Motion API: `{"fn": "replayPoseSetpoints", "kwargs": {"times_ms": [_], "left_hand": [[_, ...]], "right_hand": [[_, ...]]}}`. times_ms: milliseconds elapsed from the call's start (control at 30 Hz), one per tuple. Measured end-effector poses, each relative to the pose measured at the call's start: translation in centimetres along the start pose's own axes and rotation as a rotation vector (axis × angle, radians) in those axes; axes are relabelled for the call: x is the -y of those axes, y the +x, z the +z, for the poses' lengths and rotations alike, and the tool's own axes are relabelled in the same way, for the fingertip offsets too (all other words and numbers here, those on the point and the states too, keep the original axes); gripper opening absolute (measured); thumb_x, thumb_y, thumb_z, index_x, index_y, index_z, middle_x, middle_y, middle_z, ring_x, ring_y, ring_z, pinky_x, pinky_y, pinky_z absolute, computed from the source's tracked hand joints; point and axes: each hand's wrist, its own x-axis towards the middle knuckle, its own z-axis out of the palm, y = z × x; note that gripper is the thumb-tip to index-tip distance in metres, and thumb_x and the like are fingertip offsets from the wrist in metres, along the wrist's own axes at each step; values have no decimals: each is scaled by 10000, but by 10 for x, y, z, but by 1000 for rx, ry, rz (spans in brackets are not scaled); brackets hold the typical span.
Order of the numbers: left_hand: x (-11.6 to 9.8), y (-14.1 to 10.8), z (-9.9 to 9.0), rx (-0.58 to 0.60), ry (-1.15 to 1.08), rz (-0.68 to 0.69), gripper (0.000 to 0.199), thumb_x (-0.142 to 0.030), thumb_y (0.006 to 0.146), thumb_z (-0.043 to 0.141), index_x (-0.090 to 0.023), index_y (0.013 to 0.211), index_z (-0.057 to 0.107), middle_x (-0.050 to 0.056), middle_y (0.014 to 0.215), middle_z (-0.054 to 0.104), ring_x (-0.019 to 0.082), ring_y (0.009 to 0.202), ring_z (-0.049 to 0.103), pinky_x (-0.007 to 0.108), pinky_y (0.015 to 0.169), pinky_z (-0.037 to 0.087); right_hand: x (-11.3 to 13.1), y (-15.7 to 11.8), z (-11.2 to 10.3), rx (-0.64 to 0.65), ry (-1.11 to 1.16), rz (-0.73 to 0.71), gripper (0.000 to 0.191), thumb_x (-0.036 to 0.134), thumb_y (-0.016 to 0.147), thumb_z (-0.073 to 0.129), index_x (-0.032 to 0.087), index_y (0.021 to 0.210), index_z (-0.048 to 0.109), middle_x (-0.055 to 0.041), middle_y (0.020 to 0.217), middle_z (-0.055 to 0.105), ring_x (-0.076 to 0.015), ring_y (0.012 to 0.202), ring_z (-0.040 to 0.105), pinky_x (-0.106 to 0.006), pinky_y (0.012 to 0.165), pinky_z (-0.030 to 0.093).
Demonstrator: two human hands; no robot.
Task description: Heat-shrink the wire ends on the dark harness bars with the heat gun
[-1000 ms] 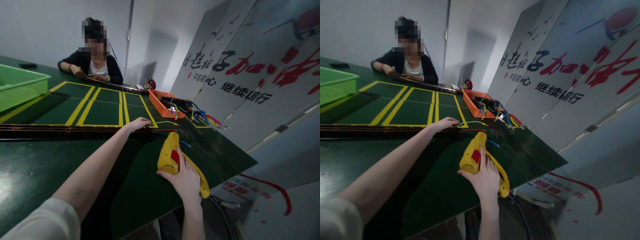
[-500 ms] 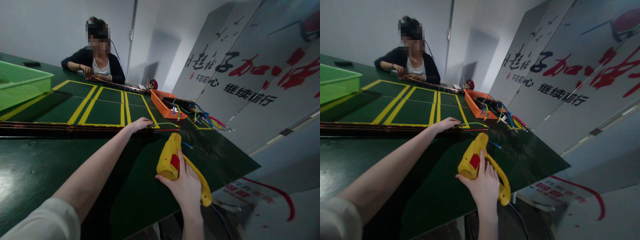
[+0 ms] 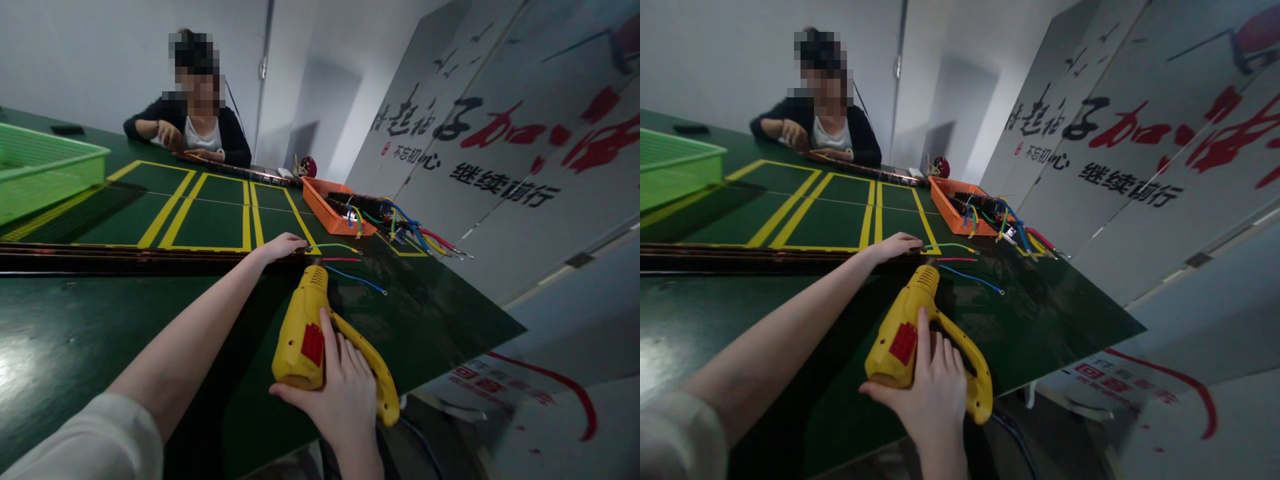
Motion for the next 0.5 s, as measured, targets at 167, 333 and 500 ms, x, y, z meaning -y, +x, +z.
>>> {"fn": "replayPoseSetpoints", "kwargs": {"times_ms": [167, 333, 500], "left_hand": [[1, 0, 0, -5, 9, 4, 342, -432, 732, 601, -173, 917, 725, 42, 985, 707, 197, 933, 607, 263, 824, 464], [0, 0, 0, -6, 22, -13, 347, -424, 740, 600, -174, 950, 718, 42, 998, 705, 198, 937, 607, 269, 840, 462], [0, -1, 0, -13, 17, -20, 338, -415, 740, 608, -173, 947, 722, 48, 979, 706, 212, 929, 607, 283, 829, 463]], "right_hand": [[-4, 2, -2, 25, 12, 29, 1185, 879, 521, 478, 146, 1428, 267, -144, 1074, 646, -309, 929, 615, -432, 800, 491], [-14, 4, -5, 62, 71, 1, 1161, 854, 525, 519, 166, 1426, 266, -134, 1165, 614, -301, 1001, 599, -431, 860, 472], [-23, 3, -8, 111, 107, 12, 1170, 835, 518, 551, 177, 1436, 247, -133, 1217, 578, -300, 1049, 574, -428, 913, 440]]}}
